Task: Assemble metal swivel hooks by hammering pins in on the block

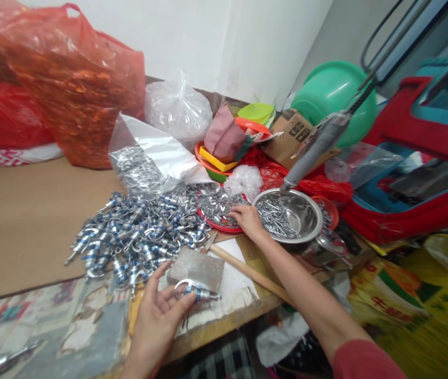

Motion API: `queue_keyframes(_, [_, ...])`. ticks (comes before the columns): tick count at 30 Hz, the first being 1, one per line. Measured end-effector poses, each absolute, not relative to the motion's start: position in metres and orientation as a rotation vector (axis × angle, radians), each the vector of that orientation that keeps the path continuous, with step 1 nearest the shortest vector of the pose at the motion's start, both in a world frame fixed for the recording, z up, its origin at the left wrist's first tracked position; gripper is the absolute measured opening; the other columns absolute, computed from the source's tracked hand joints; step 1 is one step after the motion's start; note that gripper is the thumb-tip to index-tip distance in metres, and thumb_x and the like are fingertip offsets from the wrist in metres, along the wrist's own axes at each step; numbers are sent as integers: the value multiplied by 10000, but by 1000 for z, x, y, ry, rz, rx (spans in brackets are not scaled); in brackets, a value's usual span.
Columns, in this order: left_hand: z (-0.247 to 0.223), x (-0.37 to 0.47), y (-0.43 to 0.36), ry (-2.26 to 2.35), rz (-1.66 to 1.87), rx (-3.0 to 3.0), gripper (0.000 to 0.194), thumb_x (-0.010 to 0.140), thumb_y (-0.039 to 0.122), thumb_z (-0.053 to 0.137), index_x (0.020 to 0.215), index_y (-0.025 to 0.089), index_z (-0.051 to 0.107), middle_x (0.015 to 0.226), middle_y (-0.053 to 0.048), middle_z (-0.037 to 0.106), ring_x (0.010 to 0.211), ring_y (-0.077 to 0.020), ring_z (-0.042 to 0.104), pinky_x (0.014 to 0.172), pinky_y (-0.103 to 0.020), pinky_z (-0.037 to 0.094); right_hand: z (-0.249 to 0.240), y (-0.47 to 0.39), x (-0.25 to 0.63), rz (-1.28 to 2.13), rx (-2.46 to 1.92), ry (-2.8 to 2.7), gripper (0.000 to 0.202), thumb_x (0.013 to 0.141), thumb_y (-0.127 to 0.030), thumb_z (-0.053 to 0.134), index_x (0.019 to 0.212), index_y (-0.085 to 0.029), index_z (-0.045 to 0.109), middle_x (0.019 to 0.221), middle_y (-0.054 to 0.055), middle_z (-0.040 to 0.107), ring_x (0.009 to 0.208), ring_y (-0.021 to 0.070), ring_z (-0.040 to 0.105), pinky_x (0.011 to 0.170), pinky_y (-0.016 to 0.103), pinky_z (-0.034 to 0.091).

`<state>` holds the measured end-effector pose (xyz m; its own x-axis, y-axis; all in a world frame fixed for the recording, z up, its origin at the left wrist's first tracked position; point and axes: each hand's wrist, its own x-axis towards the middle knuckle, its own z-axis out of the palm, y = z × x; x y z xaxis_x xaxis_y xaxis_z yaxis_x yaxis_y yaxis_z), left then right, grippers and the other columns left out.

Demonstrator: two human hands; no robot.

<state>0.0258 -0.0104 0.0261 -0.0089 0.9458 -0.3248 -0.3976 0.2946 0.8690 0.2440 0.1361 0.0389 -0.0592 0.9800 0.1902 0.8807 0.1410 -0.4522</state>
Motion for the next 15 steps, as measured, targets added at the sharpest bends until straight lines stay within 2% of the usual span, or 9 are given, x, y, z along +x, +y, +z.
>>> queue_keyframes(3, [23, 24, -10, 1123, 1207, 661, 882, 499, 230, 760, 1250, 205, 298, 632, 18, 674, 608, -143, 645, 610, -231, 516, 49, 98, 218, 471, -1635, -2041, 171, 797, -218, 511, 851, -158, 661, 784, 12, 674, 695, 119, 599, 640, 205, 427])
queue_keyframes(6, [22, 24, -9, 1113, 1201, 652, 859, 508, 230, 750, 1244, 205, 307, 626, 17, 675, 598, -143, 640, 601, -239, 517, 55, 52, 189, 721, -1408, -2162, 113, 763, -197, 561, 745, -181, 671, 670, -27, 648, 624, 95, 579, 567, 173, 411])
queue_keyframes(12, [25, 25, -9, 1117, 1216, 651, 763, 518, 202, 733, 1190, 212, 372, 616, 16, 669, 598, -139, 636, 581, -230, 516, 57, 16, 161, 721, -1369, -2075, 116, 755, -129, 546, 799, -172, 644, 717, -1, 626, 681, 115, 561, 598, 199, 402])
queue_keyframes(15, [24, 25, -10, 1119, 1221, 650, 744, 513, 198, 735, 1170, 210, 386, 606, 21, 659, 588, -139, 633, 571, -231, 518, 56, 23, 159, 584, -1399, -2042, 150, 783, -122, 495, 824, -155, 636, 766, 32, 623, 734, 137, 559, 655, 231, 408])
